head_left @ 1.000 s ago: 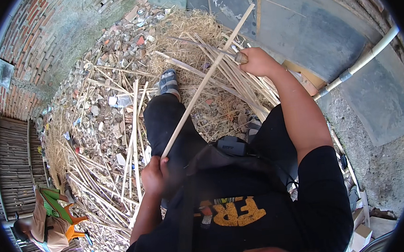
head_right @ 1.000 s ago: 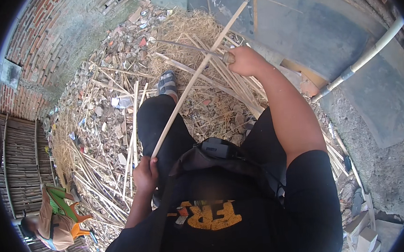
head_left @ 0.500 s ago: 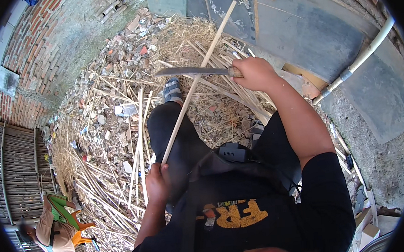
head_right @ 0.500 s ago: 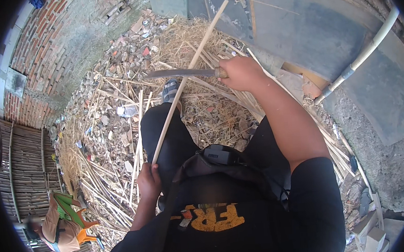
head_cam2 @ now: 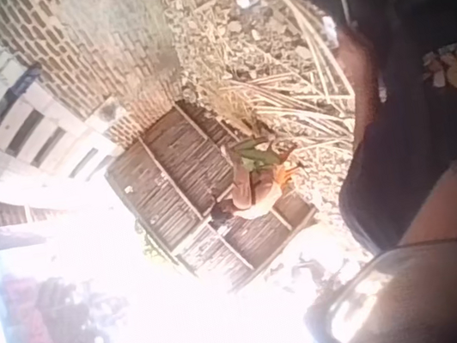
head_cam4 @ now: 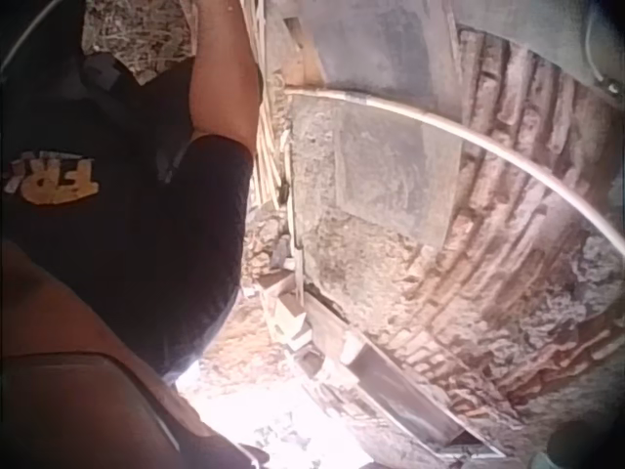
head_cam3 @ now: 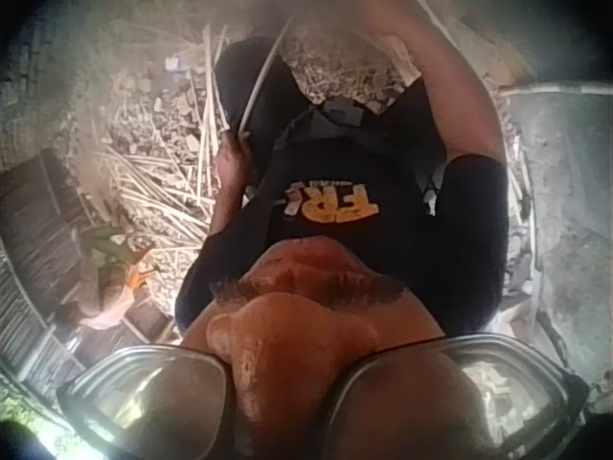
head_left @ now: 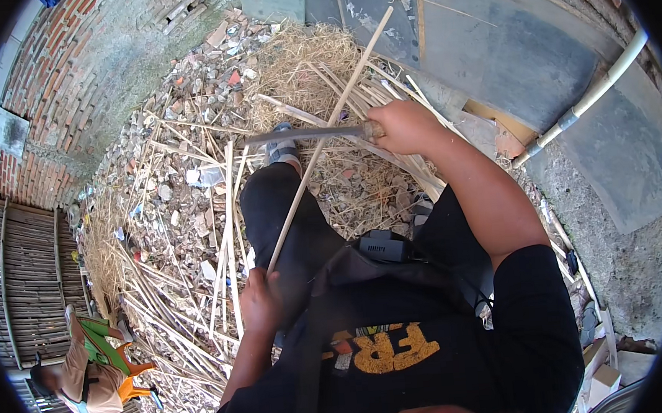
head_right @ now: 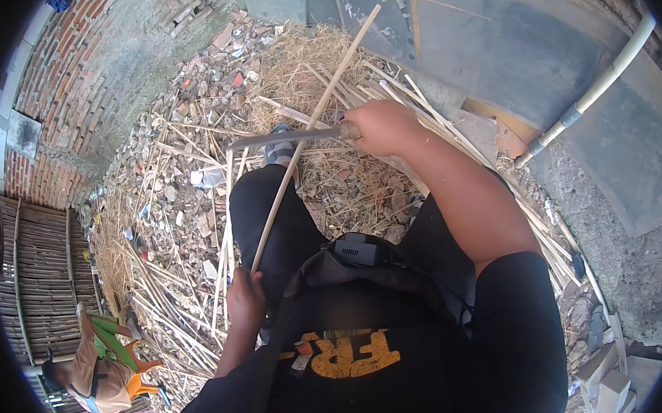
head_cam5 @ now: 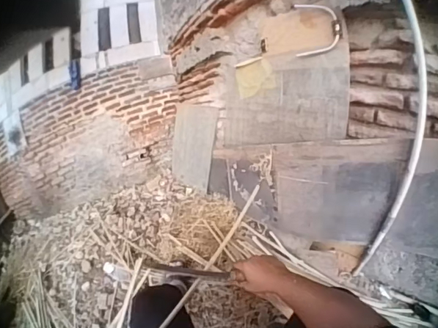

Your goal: The person shaves long bamboo strips with a knife while sitting in a workshop area.

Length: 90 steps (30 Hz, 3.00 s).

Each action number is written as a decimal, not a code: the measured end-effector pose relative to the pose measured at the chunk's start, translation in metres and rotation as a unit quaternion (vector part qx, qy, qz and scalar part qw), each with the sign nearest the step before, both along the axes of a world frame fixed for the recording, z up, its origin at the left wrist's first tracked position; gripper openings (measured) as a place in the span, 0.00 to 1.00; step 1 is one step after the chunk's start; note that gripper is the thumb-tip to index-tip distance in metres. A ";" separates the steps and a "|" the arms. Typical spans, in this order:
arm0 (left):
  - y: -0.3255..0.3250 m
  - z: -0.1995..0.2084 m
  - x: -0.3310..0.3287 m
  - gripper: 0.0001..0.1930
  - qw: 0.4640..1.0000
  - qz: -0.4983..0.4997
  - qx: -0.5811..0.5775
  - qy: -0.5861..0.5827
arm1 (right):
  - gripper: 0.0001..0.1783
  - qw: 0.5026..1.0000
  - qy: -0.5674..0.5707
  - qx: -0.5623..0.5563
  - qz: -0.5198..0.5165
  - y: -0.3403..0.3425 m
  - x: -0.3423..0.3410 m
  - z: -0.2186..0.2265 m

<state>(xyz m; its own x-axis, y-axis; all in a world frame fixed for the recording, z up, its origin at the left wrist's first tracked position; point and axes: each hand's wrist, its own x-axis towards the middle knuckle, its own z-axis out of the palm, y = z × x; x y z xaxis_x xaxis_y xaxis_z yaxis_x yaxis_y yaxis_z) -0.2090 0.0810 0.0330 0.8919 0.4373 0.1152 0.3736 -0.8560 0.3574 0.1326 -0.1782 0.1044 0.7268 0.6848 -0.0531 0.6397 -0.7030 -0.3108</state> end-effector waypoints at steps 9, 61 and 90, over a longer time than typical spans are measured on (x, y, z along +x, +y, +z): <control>-0.001 0.014 0.006 0.13 0.997 0.019 -0.019 0.077 | 0.14 1.000 0.006 0.004 0.025 0.001 0.002 -0.008; 0.016 0.001 0.010 0.13 0.996 -0.030 -0.074 0.042 | 0.18 0.990 0.033 0.129 -0.050 -0.011 0.038 -0.031; 0.013 -0.001 0.012 0.13 0.997 -0.023 -0.055 0.040 | 0.19 0.982 0.032 0.179 -0.045 -0.014 0.052 -0.039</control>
<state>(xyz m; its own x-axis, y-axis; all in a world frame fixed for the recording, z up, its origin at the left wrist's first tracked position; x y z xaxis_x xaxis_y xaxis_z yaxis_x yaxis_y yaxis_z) -0.1966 0.0945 0.0323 0.9157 0.4018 -0.0034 0.3659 -0.8305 0.4201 0.1845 -0.1918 0.0657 0.7878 0.6015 0.1323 0.5517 -0.5937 -0.5857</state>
